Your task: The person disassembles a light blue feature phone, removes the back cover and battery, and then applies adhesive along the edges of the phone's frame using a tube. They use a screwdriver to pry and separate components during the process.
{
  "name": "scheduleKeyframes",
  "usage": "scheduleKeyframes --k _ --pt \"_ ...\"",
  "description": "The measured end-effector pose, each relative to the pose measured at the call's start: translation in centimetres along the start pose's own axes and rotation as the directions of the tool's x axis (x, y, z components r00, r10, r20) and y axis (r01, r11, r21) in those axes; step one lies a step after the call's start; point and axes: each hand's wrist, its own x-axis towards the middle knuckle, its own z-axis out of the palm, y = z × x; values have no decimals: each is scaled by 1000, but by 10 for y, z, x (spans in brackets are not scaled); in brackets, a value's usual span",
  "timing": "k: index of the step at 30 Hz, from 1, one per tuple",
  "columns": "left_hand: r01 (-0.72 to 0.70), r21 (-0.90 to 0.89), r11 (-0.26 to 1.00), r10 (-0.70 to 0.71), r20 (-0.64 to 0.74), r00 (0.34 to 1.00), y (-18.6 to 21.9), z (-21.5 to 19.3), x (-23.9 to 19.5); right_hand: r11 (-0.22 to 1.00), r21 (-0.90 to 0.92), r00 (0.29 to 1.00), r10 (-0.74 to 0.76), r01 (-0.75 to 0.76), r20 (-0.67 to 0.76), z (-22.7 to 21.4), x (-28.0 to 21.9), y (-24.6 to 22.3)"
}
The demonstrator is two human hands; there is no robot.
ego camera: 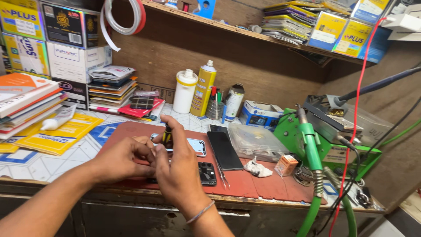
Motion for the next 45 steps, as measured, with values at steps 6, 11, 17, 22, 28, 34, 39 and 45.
scheduleKeyframes --k 6,11,17,22,28,34,39,45 --pt "88 -114 990 -81 61 995 5 1 0 998 54 1000 12 -13 12 -11 7 -3" --pt "101 -42 994 -98 64 993 7 -2 0 972 -235 998 8 -23 -63 -11 4 -7" --pt "127 -46 991 -124 70 990 8 -1 1 990 -92 992 -110 104 -68 -6 3 -8" --pt "110 -8 994 -109 69 992 11 -4 -2 951 -286 987 -143 117 -72 -7 -2 -8" --pt "103 -40 994 -100 76 992 8 -2 1 929 -217 937 -330 300 -115 -3 -2 -7" --pt "65 -43 997 -61 95 994 -4 -4 0 948 -282 968 -199 149 -156 -5 -3 -10" --pt "132 -240 962 -121 60 991 -17 -6 1 1000 -13 1000 -1 1 2 -13 4 -12" --pt "-30 471 882 238 -389 890 -14 7 0 938 -343 972 -117 41 -203 -13 5 -2"
